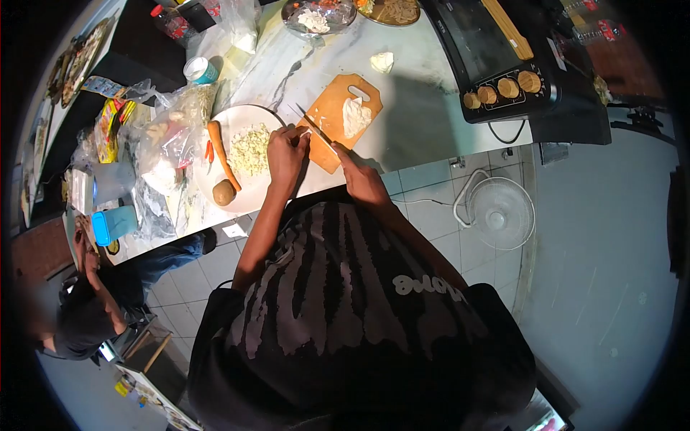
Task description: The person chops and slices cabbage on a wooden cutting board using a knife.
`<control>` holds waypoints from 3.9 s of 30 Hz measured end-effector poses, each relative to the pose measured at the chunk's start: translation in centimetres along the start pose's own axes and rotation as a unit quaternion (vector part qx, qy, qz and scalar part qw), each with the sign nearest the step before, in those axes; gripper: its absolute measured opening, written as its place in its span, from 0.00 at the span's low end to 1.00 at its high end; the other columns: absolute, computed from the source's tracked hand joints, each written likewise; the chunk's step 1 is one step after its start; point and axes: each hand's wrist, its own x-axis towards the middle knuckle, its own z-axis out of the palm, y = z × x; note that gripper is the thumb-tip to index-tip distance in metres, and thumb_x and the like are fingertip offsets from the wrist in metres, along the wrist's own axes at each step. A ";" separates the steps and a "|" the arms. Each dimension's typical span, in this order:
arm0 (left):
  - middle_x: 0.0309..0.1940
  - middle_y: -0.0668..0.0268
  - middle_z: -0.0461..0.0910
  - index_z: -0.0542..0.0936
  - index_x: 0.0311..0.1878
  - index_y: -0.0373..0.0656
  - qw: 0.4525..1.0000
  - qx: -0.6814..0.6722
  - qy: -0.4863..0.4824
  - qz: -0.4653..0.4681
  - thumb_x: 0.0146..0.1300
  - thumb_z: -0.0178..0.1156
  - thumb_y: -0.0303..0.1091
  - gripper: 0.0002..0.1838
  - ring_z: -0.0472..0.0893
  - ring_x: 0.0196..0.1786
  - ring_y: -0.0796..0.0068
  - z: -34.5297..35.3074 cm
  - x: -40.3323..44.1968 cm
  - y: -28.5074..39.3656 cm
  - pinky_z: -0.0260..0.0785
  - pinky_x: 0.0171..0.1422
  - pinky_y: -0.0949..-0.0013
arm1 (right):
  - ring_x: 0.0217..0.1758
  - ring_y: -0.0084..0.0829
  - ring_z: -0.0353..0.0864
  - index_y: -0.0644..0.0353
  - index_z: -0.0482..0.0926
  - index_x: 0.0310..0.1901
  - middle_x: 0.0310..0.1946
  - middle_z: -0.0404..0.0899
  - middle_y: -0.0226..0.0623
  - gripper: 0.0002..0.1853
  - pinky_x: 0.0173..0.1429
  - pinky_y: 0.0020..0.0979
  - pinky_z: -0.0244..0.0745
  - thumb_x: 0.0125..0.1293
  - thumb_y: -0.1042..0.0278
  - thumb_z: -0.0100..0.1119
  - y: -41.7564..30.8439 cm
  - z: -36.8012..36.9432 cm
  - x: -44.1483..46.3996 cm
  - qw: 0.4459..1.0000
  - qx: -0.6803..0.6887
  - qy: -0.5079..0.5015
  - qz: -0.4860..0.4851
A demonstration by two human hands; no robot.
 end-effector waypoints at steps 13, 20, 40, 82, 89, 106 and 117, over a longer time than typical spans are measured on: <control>0.30 0.56 0.82 0.89 0.39 0.37 0.998 -0.057 0.007 -0.029 0.61 0.71 0.32 0.08 0.80 0.38 0.57 -0.2 -0.2 -0.1 0.73 0.45 0.59 | 0.37 0.64 0.82 0.45 0.61 0.77 0.33 0.80 0.63 0.32 0.43 0.58 0.75 0.72 0.72 0.49 -0.9 0.4 0.3 0.996 -0.049 -0.048 0.052; 0.35 0.52 0.81 0.89 0.45 0.38 0.999 -0.003 -0.001 0.053 0.63 0.68 0.30 0.10 0.79 0.44 0.53 0.0 -0.6 -0.9 0.72 0.50 0.55 | 0.37 0.60 0.84 0.49 0.65 0.74 0.31 0.82 0.59 0.30 0.42 0.55 0.78 0.70 0.72 0.51 -0.7 1.1 0.9 0.997 -0.075 0.016 -0.003; 0.31 0.56 0.80 0.89 0.42 0.41 0.999 -0.038 -0.007 0.025 0.60 0.69 0.30 0.08 0.79 0.40 0.55 -0.2 -0.1 -0.8 0.72 0.48 0.56 | 0.42 0.57 0.84 0.44 0.64 0.76 0.49 0.82 0.56 0.33 0.46 0.48 0.82 0.71 0.76 0.51 0.1 1.6 0.1 0.993 -0.095 0.059 -0.029; 0.33 0.56 0.87 0.89 0.39 0.38 0.995 -0.065 -0.003 -0.071 0.60 0.72 0.30 0.07 0.85 0.33 0.65 -0.3 -0.4 -0.4 0.75 0.41 0.66 | 0.38 0.62 0.83 0.47 0.64 0.75 0.32 0.82 0.61 0.31 0.44 0.55 0.77 0.71 0.72 0.52 -1.2 0.1 1.0 0.999 0.006 -0.037 0.008; 0.29 0.57 0.86 0.88 0.36 0.37 0.992 -0.102 -0.008 -0.073 0.59 0.71 0.28 0.05 0.85 0.30 0.64 -0.4 0.1 -0.2 0.75 0.37 0.66 | 0.38 0.58 0.85 0.48 0.64 0.75 0.31 0.83 0.57 0.32 0.45 0.56 0.77 0.70 0.74 0.51 -1.3 1.0 1.4 0.996 -0.091 -0.019 0.009; 0.27 0.58 0.86 0.88 0.39 0.36 0.992 -0.095 0.016 -0.084 0.59 0.73 0.31 0.09 0.84 0.28 0.69 -0.6 -0.2 0.0 0.75 0.37 0.66 | 0.36 0.59 0.83 0.44 0.63 0.76 0.30 0.82 0.58 0.30 0.43 0.54 0.76 0.73 0.72 0.50 -0.9 1.2 1.3 0.991 -0.130 0.004 -0.003; 0.27 0.59 0.85 0.88 0.39 0.35 0.987 -0.120 -0.011 -0.106 0.61 0.71 0.29 0.07 0.85 0.30 0.70 -0.2 0.0 -1.0 0.75 0.37 0.67 | 0.31 0.38 0.82 0.47 0.66 0.75 0.37 0.80 0.48 0.27 0.43 0.36 0.78 0.78 0.76 0.44 0.8 2.2 0.3 0.996 0.066 0.013 -0.060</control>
